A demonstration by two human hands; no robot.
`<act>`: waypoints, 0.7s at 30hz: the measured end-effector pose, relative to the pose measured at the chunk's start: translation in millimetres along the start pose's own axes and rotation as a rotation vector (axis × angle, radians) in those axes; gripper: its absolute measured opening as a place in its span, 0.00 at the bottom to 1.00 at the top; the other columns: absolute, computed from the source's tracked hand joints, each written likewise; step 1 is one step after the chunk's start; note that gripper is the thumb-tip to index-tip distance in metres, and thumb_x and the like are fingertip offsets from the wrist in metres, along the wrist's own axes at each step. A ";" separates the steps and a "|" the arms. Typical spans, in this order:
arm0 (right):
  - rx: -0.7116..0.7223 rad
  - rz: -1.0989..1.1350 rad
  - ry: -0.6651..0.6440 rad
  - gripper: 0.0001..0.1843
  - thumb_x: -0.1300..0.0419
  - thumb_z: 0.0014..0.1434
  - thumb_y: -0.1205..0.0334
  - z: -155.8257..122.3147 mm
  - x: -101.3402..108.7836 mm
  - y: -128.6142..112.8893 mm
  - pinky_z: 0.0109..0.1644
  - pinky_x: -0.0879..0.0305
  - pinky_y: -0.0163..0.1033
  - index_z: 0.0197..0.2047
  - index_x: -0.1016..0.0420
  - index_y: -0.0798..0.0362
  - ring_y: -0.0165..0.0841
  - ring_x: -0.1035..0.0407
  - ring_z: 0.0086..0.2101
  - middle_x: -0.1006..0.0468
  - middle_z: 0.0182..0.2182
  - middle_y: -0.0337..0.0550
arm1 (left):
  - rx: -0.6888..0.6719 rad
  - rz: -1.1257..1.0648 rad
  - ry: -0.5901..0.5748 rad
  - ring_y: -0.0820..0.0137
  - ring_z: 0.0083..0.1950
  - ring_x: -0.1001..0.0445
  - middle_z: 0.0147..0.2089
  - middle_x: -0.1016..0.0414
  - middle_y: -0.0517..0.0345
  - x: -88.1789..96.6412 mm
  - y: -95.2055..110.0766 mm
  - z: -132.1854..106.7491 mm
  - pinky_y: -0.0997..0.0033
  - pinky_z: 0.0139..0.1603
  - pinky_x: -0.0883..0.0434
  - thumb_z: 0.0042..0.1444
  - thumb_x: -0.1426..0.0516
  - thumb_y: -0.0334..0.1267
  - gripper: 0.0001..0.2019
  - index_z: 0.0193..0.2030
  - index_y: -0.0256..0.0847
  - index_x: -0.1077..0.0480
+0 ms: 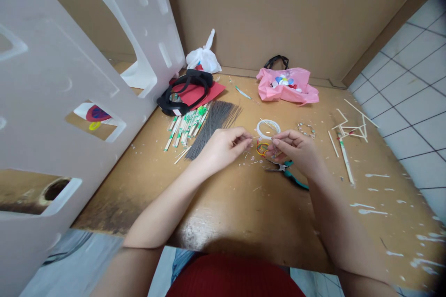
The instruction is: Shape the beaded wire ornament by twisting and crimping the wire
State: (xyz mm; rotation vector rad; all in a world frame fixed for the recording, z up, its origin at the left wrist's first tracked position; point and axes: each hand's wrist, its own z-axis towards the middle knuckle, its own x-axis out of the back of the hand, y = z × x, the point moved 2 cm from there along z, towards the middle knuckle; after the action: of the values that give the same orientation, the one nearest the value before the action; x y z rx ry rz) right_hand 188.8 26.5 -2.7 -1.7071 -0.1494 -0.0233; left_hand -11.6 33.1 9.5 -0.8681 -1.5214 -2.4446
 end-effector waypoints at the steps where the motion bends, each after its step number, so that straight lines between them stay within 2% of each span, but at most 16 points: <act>1: 0.003 0.003 0.011 0.17 0.34 0.44 0.50 -0.1 -0.7 0.2 0.24 0.31 0.33 0.31 0.31 0.52 0.32 0.25 0.25 0.21 0.25 0.39 | 0.006 -0.001 -0.002 0.77 0.28 0.29 0.29 0.24 0.58 -0.3 -0.3 -0.5 0.78 0.29 0.34 0.58 0.46 0.36 0.07 0.34 0.36 0.29; 7: 0.009 0.016 0.081 0.17 0.33 0.43 0.50 0.1 -2.8 -1.0 0.25 0.30 0.34 0.30 0.31 0.52 0.32 0.25 0.25 0.21 0.24 0.39 | 0.020 -0.058 -0.027 0.77 0.27 0.30 0.27 0.25 0.59 0.0 2.1 -2.8 0.78 0.28 0.35 0.58 0.46 0.38 0.08 0.34 0.36 0.29; 11: 0.019 0.026 0.082 0.17 0.33 0.42 0.50 0.5 -3.4 -1.6 0.26 0.30 0.34 0.29 0.32 0.52 0.33 0.25 0.26 0.21 0.24 0.40 | 0.021 -0.053 -0.042 0.77 0.27 0.30 0.28 0.24 0.58 1.0 3.3 -2.0 0.77 0.29 0.34 0.59 0.47 0.37 0.08 0.35 0.36 0.29; 18: 0.008 -0.005 0.042 0.16 0.34 0.44 0.50 -0.8 -2.6 0.9 0.24 0.32 0.34 0.30 0.31 0.52 0.31 0.26 0.25 0.21 0.25 0.40 | -0.162 0.139 -0.106 0.74 0.34 0.27 0.35 0.23 0.55 3.5 18.4 -2.1 0.75 0.36 0.32 0.59 0.48 0.34 0.09 0.39 0.38 0.26; 21: 0.018 -0.025 0.022 0.15 0.34 0.46 0.51 -1.8 -1.0 1.5 0.25 0.32 0.34 0.31 0.30 0.52 0.30 0.27 0.24 0.21 0.26 0.40 | -0.156 0.189 -0.114 0.74 0.34 0.28 0.35 0.24 0.54 2.5 18.9 -1.9 0.75 0.36 0.33 0.60 0.49 0.34 0.09 0.39 0.37 0.27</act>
State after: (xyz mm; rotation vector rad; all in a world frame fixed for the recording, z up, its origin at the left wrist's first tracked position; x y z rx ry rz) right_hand 188.1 24.5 -4.0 -1.6862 -0.1544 -0.0594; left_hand -6.9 22.8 25.0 -1.1418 -1.2295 -2.4357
